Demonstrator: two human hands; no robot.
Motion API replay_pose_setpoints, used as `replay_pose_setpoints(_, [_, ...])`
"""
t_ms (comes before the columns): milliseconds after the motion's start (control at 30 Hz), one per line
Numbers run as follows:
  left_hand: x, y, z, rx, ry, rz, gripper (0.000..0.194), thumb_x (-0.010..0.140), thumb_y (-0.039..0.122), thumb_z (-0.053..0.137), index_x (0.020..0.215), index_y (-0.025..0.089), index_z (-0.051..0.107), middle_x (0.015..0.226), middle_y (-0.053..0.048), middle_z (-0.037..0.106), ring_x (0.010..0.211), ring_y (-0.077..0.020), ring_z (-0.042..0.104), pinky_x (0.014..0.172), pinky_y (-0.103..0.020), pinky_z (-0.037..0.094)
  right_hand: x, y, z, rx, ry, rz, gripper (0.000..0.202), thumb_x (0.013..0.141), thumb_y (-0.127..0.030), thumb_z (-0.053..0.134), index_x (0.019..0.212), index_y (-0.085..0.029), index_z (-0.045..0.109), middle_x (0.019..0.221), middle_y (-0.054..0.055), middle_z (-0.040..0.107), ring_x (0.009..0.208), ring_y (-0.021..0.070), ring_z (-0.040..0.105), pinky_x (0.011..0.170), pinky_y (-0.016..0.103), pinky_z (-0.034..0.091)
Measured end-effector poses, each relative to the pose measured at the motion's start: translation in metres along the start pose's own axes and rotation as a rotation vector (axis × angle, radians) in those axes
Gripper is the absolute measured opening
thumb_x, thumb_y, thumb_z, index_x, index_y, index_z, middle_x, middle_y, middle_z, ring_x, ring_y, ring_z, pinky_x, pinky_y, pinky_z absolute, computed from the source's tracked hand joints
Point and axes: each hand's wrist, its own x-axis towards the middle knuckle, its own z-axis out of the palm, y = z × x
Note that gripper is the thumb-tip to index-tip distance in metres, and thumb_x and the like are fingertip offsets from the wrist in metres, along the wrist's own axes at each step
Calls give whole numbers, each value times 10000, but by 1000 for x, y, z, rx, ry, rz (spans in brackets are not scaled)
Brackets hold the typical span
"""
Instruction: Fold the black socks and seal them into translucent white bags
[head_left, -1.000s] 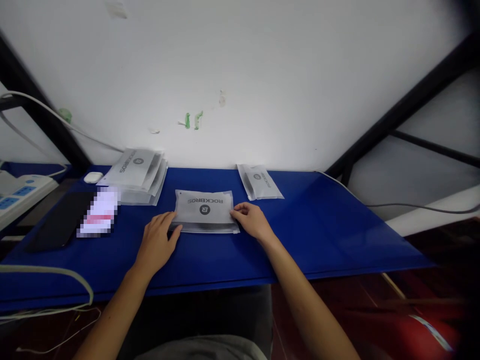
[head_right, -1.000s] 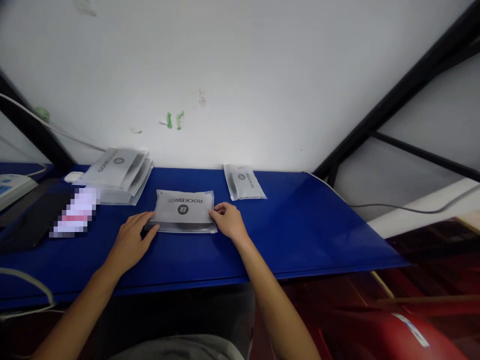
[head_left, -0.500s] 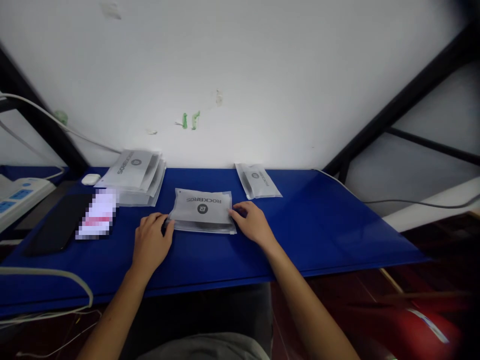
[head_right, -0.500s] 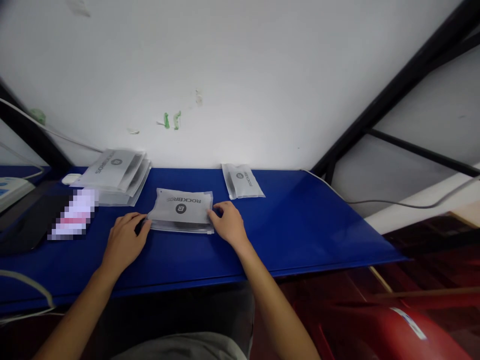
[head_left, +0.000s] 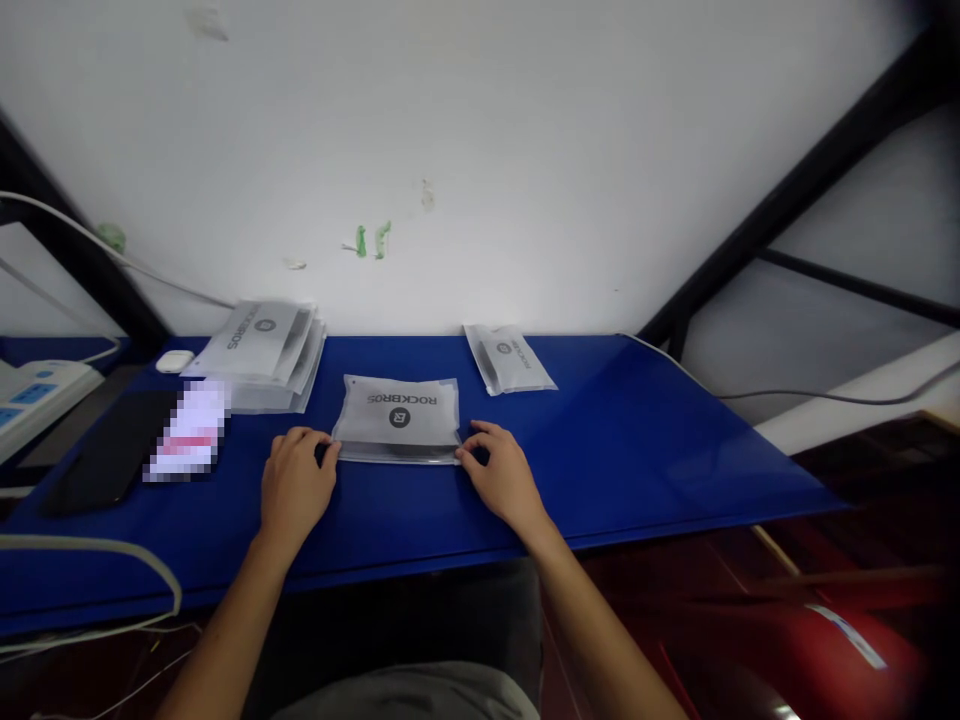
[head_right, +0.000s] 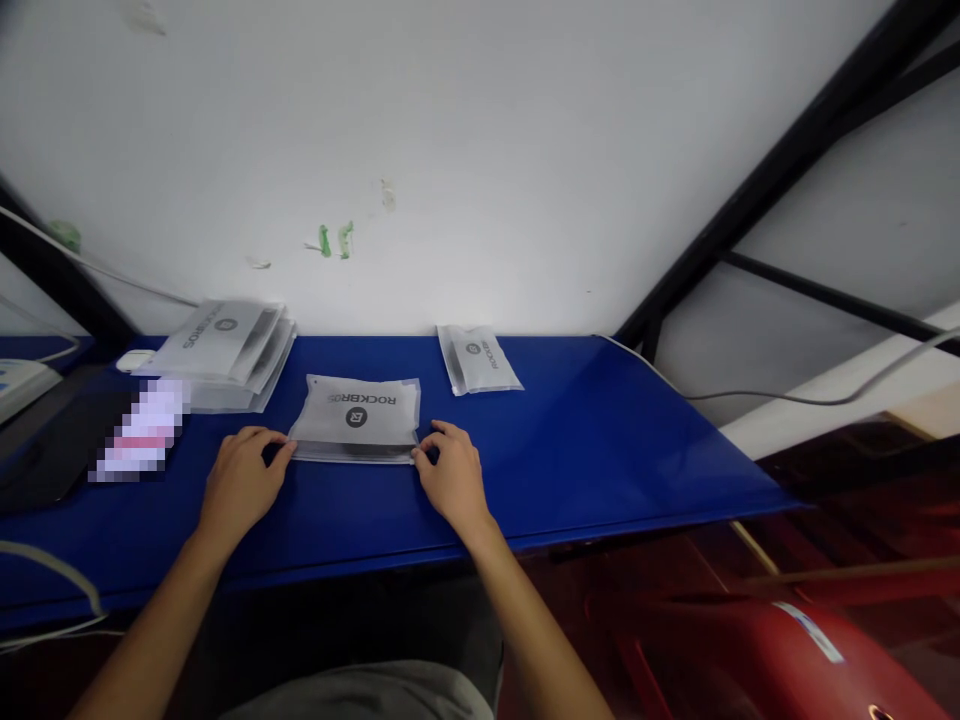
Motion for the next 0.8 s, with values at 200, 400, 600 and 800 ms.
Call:
replay_pose_setpoints(200, [0,1,0,17,60,24,225,863,304,469,790,216,663,947,-86,658,855,-267,568,703,-391,488,-2,3,7,24,73,-56,106,794,-169,588,729,-200,666,1187,116,643,1140,284,557,962,477,428])
replay_pose_setpoints(400, [6,14,-8,77,-98,-78,257,893,281,421,891,197,664,1007,-86,650,941,-278,565,748,-389,491,-8,-3,1,-41,79,-56,81,781,-171,607,736,-204,665,1111,101,671,1119,276,569,939,460,435])
replay_pose_setpoints(600, [11,22,-14,141,-177,-116,326,921,314,395,1076,172,644,1109,-102,626,1038,-296,547,807,-404,490,-10,-3,-9,-84,36,-124,113,802,-263,626,880,-211,690,1181,106,649,1143,285,562,945,480,445])
replay_pose_setpoints(800, [2,35,-17,194,-116,-30,418,931,370,398,1217,125,578,1190,-128,596,1079,-300,531,848,-394,481,30,1,-9,-71,90,-312,350,882,-301,532,1203,-184,611,1283,115,605,1211,256,527,1020,442,420])
